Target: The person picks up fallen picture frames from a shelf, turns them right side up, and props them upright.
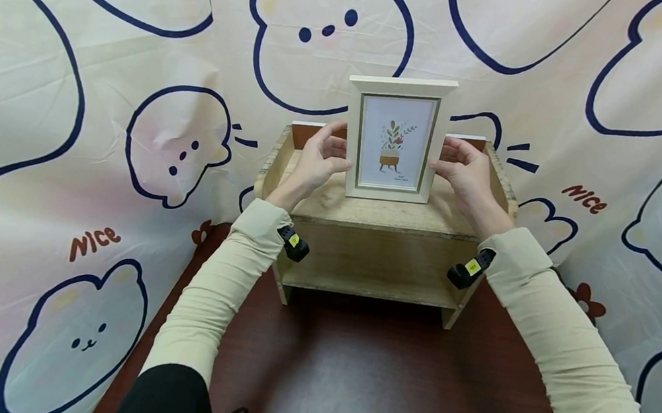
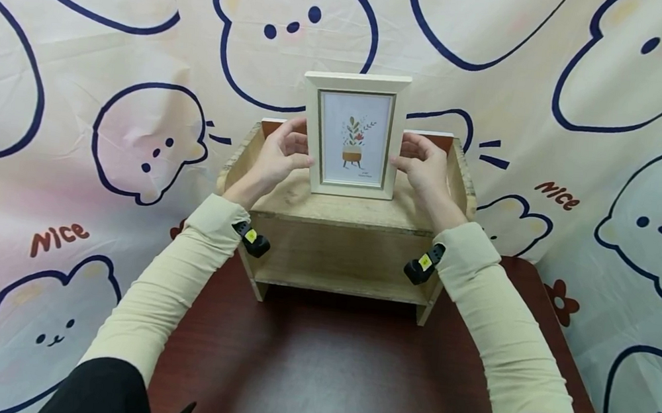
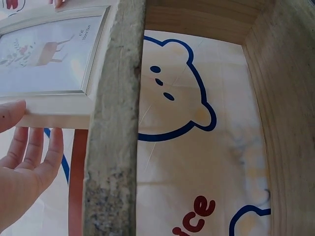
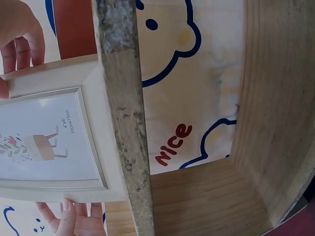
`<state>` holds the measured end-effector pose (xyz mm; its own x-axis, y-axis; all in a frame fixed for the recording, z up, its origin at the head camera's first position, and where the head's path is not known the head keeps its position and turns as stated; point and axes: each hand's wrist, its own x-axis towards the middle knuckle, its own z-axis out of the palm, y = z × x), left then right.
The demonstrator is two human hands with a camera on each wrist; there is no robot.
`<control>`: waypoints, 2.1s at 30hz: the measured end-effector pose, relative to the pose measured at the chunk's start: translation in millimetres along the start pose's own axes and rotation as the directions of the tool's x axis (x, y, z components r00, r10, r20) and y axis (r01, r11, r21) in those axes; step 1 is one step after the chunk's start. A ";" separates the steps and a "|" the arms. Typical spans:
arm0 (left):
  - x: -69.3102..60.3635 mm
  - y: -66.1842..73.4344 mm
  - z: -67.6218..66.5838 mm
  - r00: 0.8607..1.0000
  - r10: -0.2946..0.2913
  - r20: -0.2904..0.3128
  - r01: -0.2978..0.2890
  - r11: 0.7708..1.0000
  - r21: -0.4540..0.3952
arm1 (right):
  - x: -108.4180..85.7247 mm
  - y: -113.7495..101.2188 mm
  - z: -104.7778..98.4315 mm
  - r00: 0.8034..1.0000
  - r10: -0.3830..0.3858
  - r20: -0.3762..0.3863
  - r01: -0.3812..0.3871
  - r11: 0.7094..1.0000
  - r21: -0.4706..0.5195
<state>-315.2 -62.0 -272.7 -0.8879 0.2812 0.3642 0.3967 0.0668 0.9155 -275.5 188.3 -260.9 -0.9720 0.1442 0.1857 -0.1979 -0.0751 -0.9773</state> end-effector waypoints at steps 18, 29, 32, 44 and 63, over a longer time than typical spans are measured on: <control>-7.3 0.8 -0.4 0.998 0.063 -0.009 -0.063 0.998 -0.021 | -7.1 3.0 -3.0 0.997 -0.080 0.004 0.080 0.997 0.006; -8.8 -0.5 0.3 0.998 0.066 -0.016 -0.066 0.998 -0.024 | -6.5 -20.6 3.6 0.973 -0.226 -0.051 0.216 0.965 -0.148; -8.6 0.1 0.5 0.998 0.063 -0.015 -0.063 0.998 -0.024 | -6.4 -31.8 5.7 0.947 -0.311 -0.081 0.292 0.938 -0.185; -8.1 0.2 0.3 0.999 0.037 -0.007 -0.038 0.999 -0.025 | -6.7 -52.7 21.8 0.824 -0.558 -0.104 0.462 0.766 -0.447; -11.9 -1.3 2.8 0.997 0.074 -0.023 -0.074 0.997 -0.018 | -6.7 -56.6 35.3 0.773 -0.608 -0.180 0.434 0.715 -0.548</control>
<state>-304.5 -62.7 -278.6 -0.8613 0.2629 0.4348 0.4575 0.0289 0.8887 -262.3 156.8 -203.2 -0.6086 0.3345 0.7195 -0.4939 0.5500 -0.6734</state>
